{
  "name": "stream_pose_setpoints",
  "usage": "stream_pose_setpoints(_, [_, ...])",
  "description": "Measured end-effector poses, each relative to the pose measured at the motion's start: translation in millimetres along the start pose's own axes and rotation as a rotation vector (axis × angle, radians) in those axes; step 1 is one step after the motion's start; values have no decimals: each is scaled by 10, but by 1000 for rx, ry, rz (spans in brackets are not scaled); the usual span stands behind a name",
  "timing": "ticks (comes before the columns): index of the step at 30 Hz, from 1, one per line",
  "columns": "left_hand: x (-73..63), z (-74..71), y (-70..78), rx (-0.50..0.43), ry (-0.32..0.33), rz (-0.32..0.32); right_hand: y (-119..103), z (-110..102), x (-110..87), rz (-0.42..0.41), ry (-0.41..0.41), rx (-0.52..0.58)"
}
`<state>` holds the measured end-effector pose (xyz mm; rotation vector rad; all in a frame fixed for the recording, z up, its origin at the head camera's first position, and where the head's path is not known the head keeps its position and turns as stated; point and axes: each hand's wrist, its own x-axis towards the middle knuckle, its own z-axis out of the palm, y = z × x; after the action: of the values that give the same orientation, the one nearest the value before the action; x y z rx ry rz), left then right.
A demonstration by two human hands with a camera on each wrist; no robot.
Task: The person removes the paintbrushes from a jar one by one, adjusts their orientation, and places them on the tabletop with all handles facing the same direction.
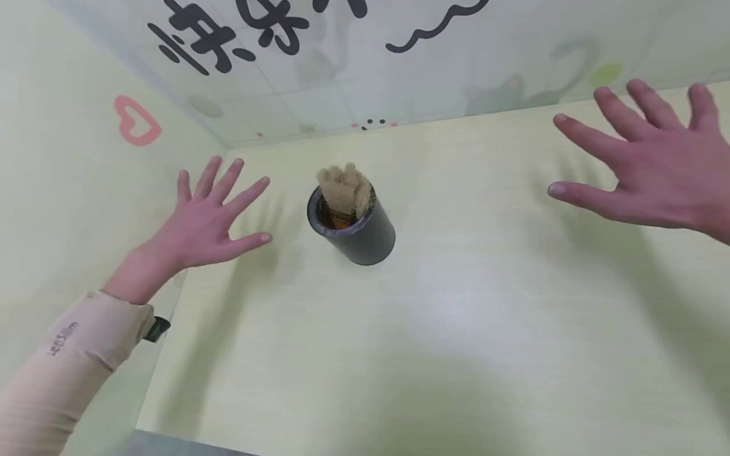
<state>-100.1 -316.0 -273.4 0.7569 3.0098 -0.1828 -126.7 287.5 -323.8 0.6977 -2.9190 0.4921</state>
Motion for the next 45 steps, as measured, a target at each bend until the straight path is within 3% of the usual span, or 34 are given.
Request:
stream_pose_setpoints(4, [2, 67, 76, -56, 312, 102, -185, 30, 46, -73, 78, 11])
stream_pose_setpoints(6, [-4, 94, 165, -125, 428, 115, -307, 48, 60, -58, 68, -5])
stream_pose_setpoints(9, [-21, 128, 336, -268, 545, 106, -513, 87, 80, -29, 58, 1])
stream_pose_setpoints(13, [-50, 134, 550, -373, 631, 122, -810, 124, 143, -50, 86, 65])
stream_pose_setpoints(17, [-52, 130, 701, -394, 672, 156, -1081, 181, 230, -105, 143, 171])
stream_pose_setpoints(22, [-46, 179, 824, -411, 702, 183, -1395, 321, 347, -239, 254, 307])
stream_pose_setpoints(30, [-95, 235, 913, -419, 728, 161, -1929, 452, 591, -411, 343, 462])
stream_pose_setpoints(40, [-26, 325, 1001, -453, 709, 163, -2311, 627, 842, -339, 355, 526])
stream_pose_setpoints(45, [35, 397, 1078, -567, 713, 86, -2297, 663, 891, -294, 334, 524])
